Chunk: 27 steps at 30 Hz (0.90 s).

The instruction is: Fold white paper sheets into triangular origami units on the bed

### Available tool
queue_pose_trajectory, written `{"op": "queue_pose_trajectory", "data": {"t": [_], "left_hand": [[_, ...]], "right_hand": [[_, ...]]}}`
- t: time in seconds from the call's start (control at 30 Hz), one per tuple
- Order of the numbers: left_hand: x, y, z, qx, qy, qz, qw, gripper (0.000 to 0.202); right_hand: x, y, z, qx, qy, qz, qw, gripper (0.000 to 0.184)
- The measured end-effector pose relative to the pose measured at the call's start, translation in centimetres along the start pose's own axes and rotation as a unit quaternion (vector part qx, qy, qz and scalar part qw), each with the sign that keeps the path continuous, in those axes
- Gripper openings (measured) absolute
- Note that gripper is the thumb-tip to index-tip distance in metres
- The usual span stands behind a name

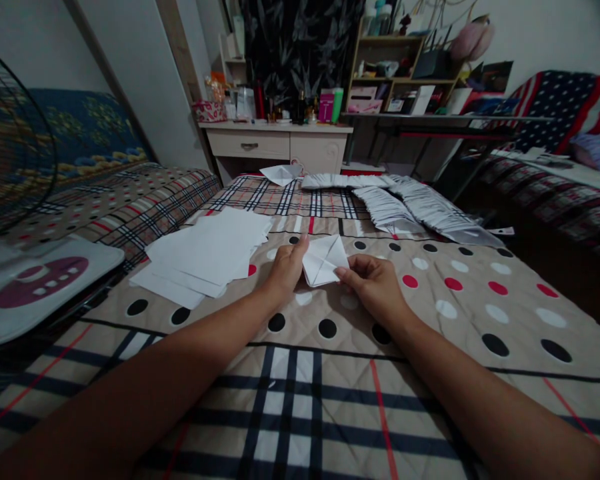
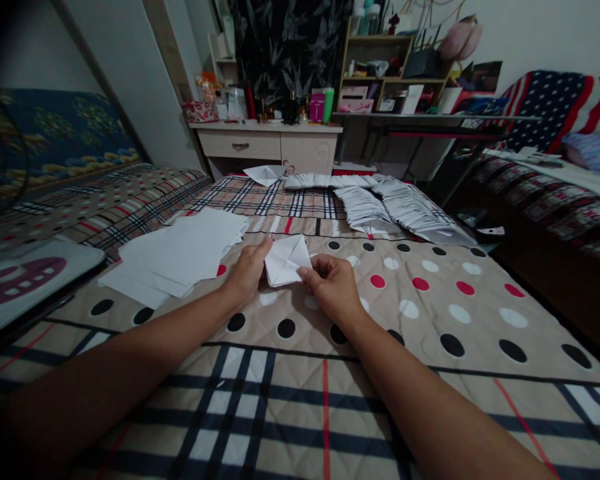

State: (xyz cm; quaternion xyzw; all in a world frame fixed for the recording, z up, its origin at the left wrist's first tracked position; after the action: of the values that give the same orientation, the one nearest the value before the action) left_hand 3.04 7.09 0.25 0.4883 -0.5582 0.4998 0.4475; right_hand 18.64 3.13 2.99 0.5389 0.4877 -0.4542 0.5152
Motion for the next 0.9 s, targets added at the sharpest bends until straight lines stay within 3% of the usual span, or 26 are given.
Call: {"op": "queue_pose_trajectory", "data": {"t": [0.07, 0.13, 0.2, 0.27, 0.37, 0.47, 0.57, 0.67, 0.7, 0.77, 0.83, 0.9], "left_hand": [[-0.2, -0.2, 0.1, -0.013, 0.032, -0.002, 0.999, 0.062], [-0.1, -1.5, 0.5, -0.077, 0.050, -0.018, 0.996, 0.065], [0.4, -2.9, 1.0, -0.150, 0.041, -0.049, 0.987, 0.057], [0.9, -3.3, 1.2, -0.173, 0.023, -0.077, 0.982, 0.045], [1.1, -3.1, 1.1, -0.164, 0.020, -0.069, 0.984, 0.043], [1.0, -3.2, 1.2, -0.177, 0.042, 0.000, 0.983, 0.045], [0.9, -4.3, 2.2, -0.245, 0.097, 0.046, 0.964, 0.041], [0.8, -5.5, 3.8, -0.336, 0.144, 0.056, 0.929, 0.035], [0.8, -5.7, 4.1, -0.354, 0.152, 0.059, 0.921, 0.034], [0.6, -5.7, 4.4, -0.369, 0.160, 0.064, 0.913, 0.033], [0.1, -5.6, 4.3, -0.368, 0.167, 0.067, 0.912, 0.033], [-0.6, -5.4, 3.8, -0.349, 0.167, 0.057, 0.920, 0.034]], "right_hand": [[0.2, 0.5, -0.1, 0.019, 0.001, -0.004, 1.000, 0.021], [0.2, 1.4, -0.1, 0.051, 0.013, 0.000, 0.999, 0.022], [0.0, 2.3, -0.1, 0.085, 0.029, 0.002, 0.996, 0.022], [-0.2, 2.6, 0.2, 0.100, 0.042, -0.002, 0.994, 0.022], [-0.7, 2.0, 0.6, 0.072, 0.061, -0.027, 0.995, 0.025], [-1.2, 1.6, 0.9, 0.043, 0.090, -0.072, 0.992, 0.034], [-1.9, 2.0, 0.8, 0.052, 0.127, -0.082, 0.987, 0.032], [-2.9, 1.4, 0.7, 0.012, 0.163, -0.074, 0.984, 0.057], [-3.1, 1.0, 0.7, -0.010, 0.164, -0.075, 0.984, 0.058], [-3.0, 0.5, 0.8, -0.029, 0.146, -0.078, 0.986, 0.041], [-2.6, 0.8, 0.7, -0.007, 0.123, -0.078, 0.989, 0.020], [-2.1, 1.4, 0.6, 0.026, 0.103, -0.079, 0.991, 0.016]]}}
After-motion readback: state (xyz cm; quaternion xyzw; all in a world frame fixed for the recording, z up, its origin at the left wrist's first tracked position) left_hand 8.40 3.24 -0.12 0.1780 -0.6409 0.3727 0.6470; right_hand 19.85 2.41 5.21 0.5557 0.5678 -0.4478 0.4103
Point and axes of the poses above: each hand's wrist, its own z-axis away from the middle knuckle, its own y-axis out of the back of the hand, x = y × z, the point moved 10 cm from there along -z, towards the middle knuckle, and after that the axes turned 3 degrees about -y, right-handed, at the moved point
